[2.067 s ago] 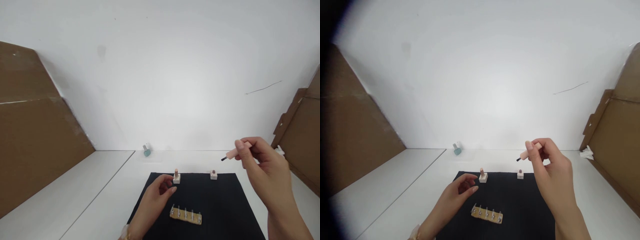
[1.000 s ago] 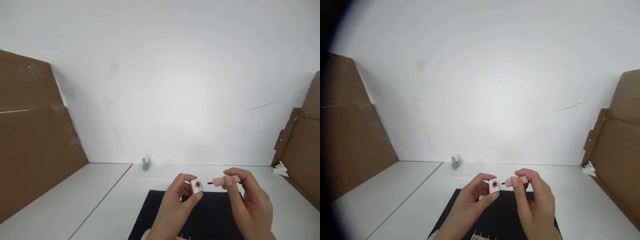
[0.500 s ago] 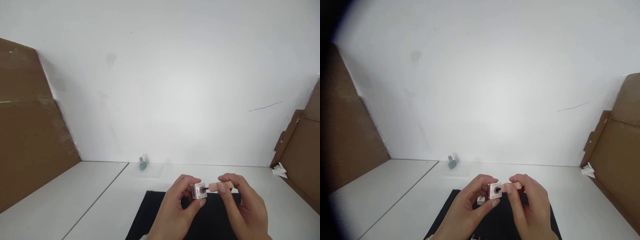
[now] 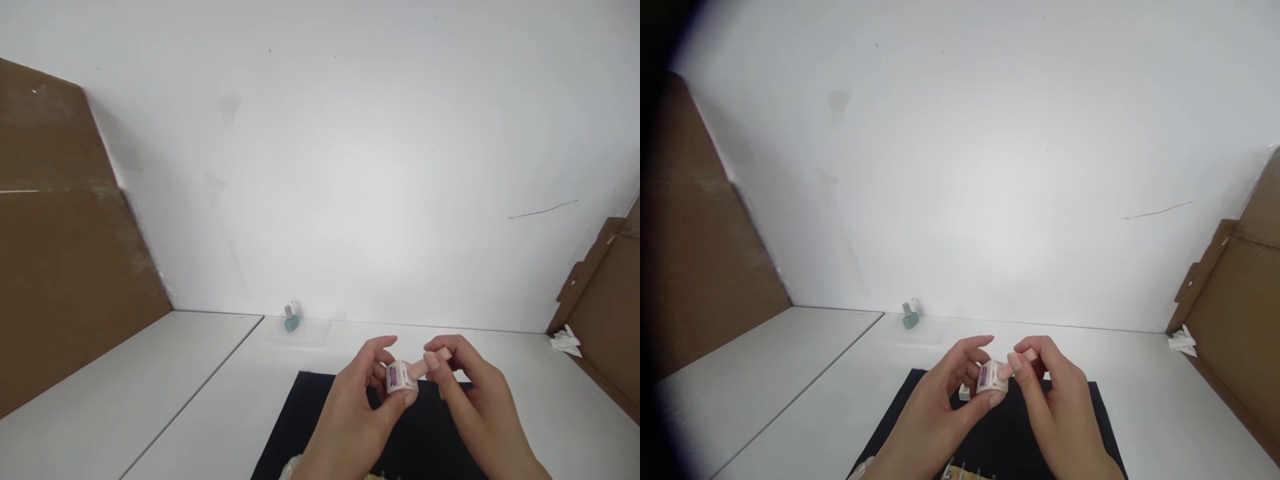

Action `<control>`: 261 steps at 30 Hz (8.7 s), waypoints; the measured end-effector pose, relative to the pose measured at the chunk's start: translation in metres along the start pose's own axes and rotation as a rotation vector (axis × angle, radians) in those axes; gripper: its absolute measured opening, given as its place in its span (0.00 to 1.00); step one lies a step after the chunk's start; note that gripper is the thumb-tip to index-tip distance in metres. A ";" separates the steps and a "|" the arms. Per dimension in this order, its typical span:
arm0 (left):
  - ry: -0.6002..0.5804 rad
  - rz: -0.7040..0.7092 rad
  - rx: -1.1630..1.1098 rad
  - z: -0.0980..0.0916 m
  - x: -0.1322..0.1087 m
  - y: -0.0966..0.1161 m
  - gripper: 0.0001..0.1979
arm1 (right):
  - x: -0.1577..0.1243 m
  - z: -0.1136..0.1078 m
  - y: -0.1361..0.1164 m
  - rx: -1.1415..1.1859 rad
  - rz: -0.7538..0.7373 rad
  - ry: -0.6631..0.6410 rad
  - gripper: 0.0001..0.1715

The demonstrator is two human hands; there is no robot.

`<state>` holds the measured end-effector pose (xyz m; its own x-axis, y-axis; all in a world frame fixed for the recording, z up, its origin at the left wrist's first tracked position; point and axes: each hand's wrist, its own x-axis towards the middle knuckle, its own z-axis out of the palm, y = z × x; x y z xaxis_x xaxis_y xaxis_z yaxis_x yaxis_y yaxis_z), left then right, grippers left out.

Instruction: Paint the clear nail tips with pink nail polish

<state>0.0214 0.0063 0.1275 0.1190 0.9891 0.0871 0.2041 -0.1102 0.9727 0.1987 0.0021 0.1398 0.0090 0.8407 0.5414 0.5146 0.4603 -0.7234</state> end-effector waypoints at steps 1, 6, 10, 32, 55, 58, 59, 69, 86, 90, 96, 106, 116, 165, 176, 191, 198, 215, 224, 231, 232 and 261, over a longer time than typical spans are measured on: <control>0.014 -0.012 -0.018 0.000 0.000 0.000 0.27 | 0.001 0.000 0.001 0.047 0.067 -0.034 0.18; 0.012 -0.076 -0.217 -0.004 0.001 0.007 0.27 | 0.005 0.003 0.008 0.236 0.255 -0.098 0.25; -0.097 -0.182 -0.411 -0.007 0.003 0.013 0.26 | 0.001 0.006 0.010 0.193 0.249 -0.046 0.23; -0.078 -0.020 -0.121 -0.007 0.001 0.007 0.23 | 0.004 0.007 0.015 0.348 0.270 -0.045 0.22; -0.022 -0.002 0.152 -0.016 -0.003 0.018 0.06 | -0.003 0.006 0.016 -0.008 0.128 -0.046 0.17; -0.012 0.081 0.184 -0.016 -0.003 0.015 0.08 | -0.001 0.002 0.013 -0.011 0.155 -0.102 0.20; -0.011 0.100 0.190 -0.016 -0.003 0.014 0.09 | -0.001 0.001 0.012 -0.005 0.164 -0.118 0.21; 0.026 0.212 0.174 -0.014 -0.001 0.003 0.14 | -0.001 0.006 0.017 0.042 0.049 -0.044 0.11; 0.026 0.107 0.207 -0.015 0.000 0.011 0.09 | -0.003 0.005 0.013 -0.057 0.002 -0.030 0.19; -0.009 0.153 0.197 -0.015 -0.001 0.010 0.12 | 0.001 0.001 0.009 -0.028 0.153 -0.134 0.25; 0.020 0.200 0.199 -0.015 -0.003 0.009 0.11 | 0.002 0.002 0.012 0.061 0.161 -0.086 0.19; 0.034 0.137 0.241 -0.014 -0.001 0.010 0.08 | 0.001 0.000 0.011 0.005 0.177 -0.109 0.23; 0.074 0.060 0.095 -0.015 0.004 0.009 0.05 | 0.011 -0.010 0.006 0.195 0.330 0.065 0.23; 0.294 0.376 0.188 -0.015 0.005 -0.013 0.10 | 0.000 -0.005 0.005 -0.040 0.005 0.004 0.12; 0.260 0.376 0.360 -0.015 0.005 -0.009 0.15 | -0.002 -0.006 0.001 -0.088 -0.180 0.000 0.08; 0.220 0.370 0.364 -0.016 0.005 -0.009 0.16 | -0.002 -0.005 0.000 -0.180 -0.141 0.053 0.14; 0.186 0.404 0.418 -0.011 0.004 -0.010 0.16 | -0.002 -0.001 0.007 -0.156 -0.196 -0.006 0.11; 0.147 0.289 0.316 -0.013 0.000 -0.003 0.17 | 0.001 -0.001 0.016 -0.105 -0.028 -0.078 0.15; 0.008 0.062 0.104 -0.014 0.003 -0.001 0.22 | 0.005 -0.008 0.016 -0.086 0.083 -0.071 0.18; -0.122 -0.024 0.192 0.007 0.017 -0.021 0.11 | 0.013 -0.043 0.008 -0.228 0.236 0.362 0.19; -0.153 -0.040 0.197 0.012 0.018 -0.027 0.10 | 0.013 -0.047 0.005 -0.225 0.263 0.406 0.18; 0.136 0.087 0.523 -0.030 0.001 -0.010 0.12 | 0.009 -0.059 -0.009 -0.200 0.124 0.480 0.15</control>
<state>-0.0102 0.0110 0.1241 0.0374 0.9741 0.2232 0.6591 -0.1919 0.7271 0.2446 -0.0111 0.1770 0.4473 0.6391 0.6257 0.6377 0.2626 -0.7241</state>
